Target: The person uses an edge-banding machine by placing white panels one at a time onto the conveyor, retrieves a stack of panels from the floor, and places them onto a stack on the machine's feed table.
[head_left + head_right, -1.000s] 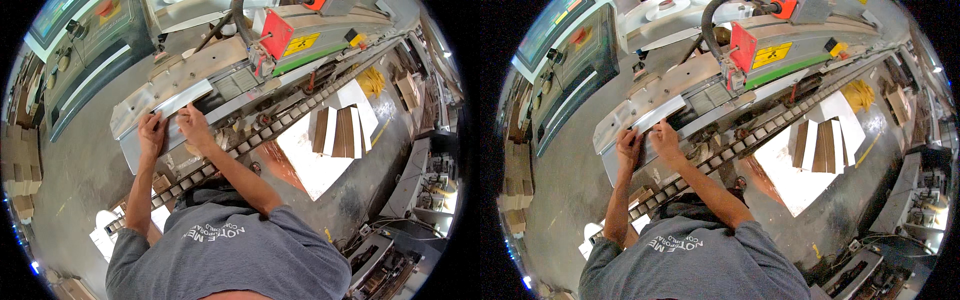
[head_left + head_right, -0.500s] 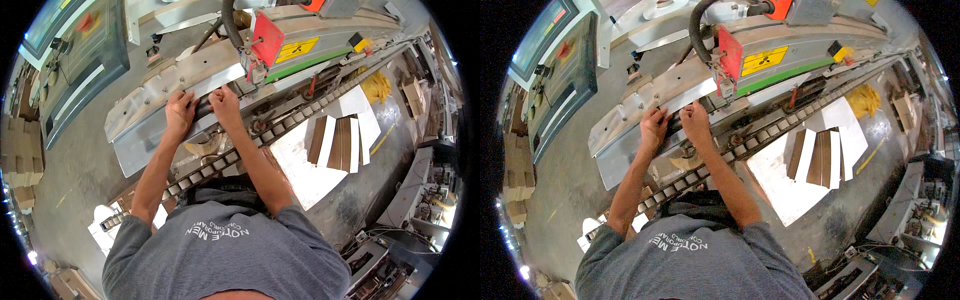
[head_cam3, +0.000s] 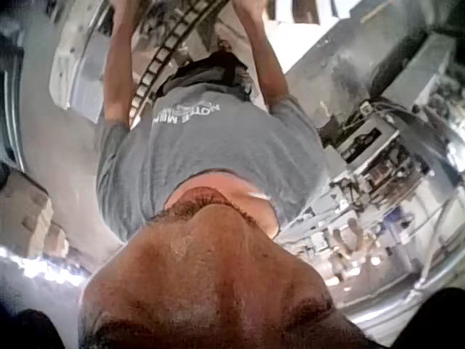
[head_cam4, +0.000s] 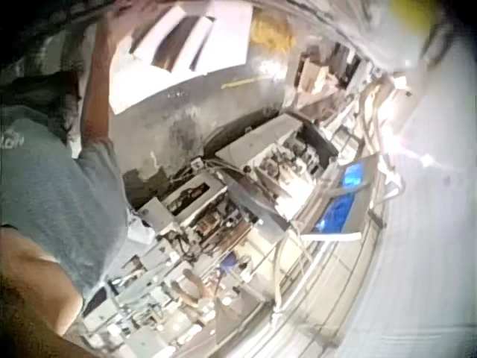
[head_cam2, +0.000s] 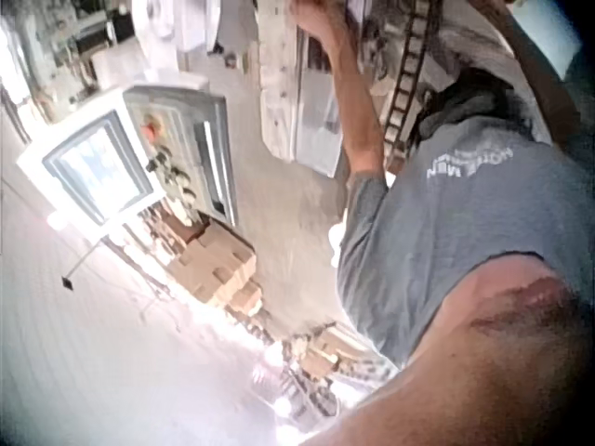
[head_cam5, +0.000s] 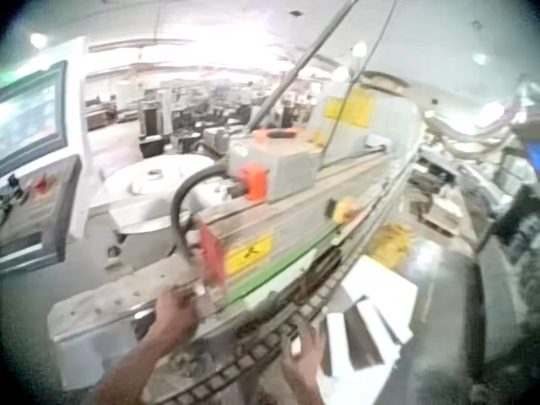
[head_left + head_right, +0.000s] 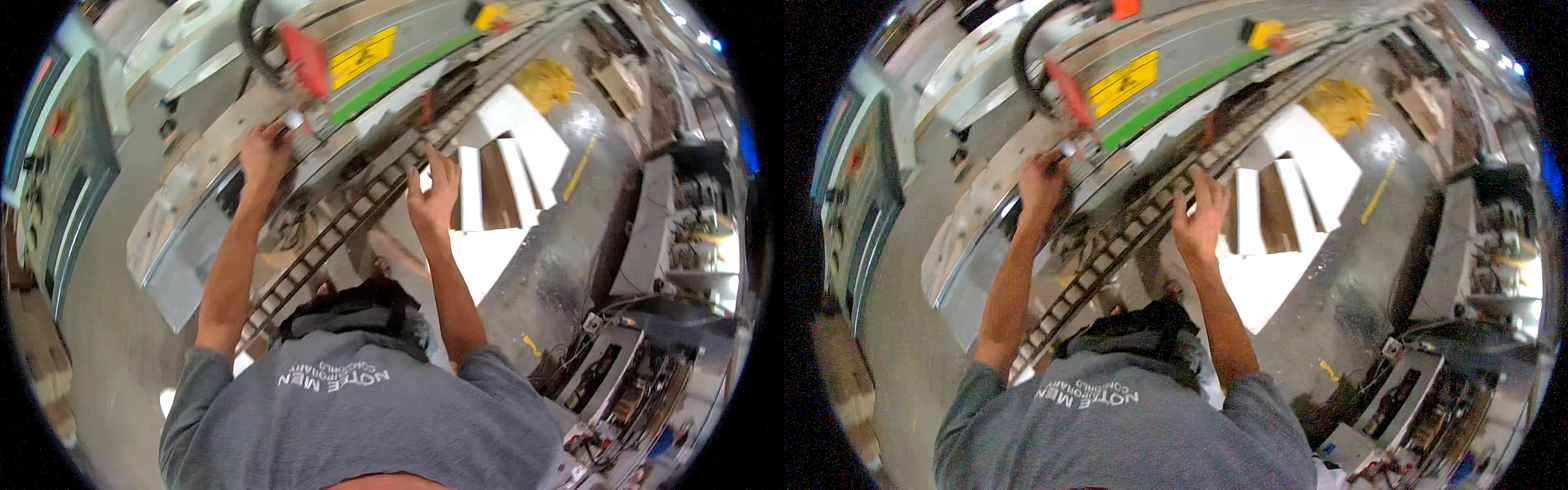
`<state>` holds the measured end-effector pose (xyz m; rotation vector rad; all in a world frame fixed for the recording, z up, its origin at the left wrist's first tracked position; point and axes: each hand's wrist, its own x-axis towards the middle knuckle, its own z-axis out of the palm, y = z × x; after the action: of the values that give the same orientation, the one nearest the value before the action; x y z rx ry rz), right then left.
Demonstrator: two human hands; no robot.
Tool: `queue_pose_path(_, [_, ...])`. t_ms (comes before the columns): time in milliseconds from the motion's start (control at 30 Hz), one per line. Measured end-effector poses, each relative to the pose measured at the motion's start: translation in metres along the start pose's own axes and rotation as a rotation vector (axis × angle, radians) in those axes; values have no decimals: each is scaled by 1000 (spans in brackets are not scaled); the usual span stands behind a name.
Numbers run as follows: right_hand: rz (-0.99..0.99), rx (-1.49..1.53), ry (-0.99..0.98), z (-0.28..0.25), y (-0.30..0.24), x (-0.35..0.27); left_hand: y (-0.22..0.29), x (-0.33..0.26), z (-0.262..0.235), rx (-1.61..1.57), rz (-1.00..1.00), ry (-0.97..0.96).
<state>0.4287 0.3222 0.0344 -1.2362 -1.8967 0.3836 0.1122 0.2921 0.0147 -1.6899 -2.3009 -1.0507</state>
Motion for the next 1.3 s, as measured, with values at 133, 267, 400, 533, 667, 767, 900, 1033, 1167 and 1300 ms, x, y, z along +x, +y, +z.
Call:
queue_pose_path(133, [277,-496,-50,-18,86,-25,11,-36,-27,-77,52,-25])
queue_pose_path(267, [329,-564,-21,-17,116,-54,-8,-79,-29,-117,191,36])
queue_pose_path(400, [396,-476,-26,-41,102,-56,12,-95,-45,-214,133,-53])
queue_pose_path(533, [157,-278,-76,-50,51,-60,26,-92,-75,-294,329,91])
queue_pose_path(667, [-344,-19,-364,-31,-27,-61,85,-89,-144,-192,458,-45])
queue_pose_path(767, [-628,240,-415,25,-69,-69,51,-102,-144,-166,537,-160])
queue_pose_path(900, [-733,370,-483,84,-118,-64,-22,-133,-152,-190,463,-214])
queue_pose_path(1033, [-647,459,-104,131,-177,-96,-96,-168,-164,-64,355,-36])
queue_pose_path(1167, [65,671,-542,169,-195,-141,-130,-184,-152,129,335,239])
queue_pose_path(1300, [391,1088,-733,171,-201,-132,-109,-170,-159,254,137,293])
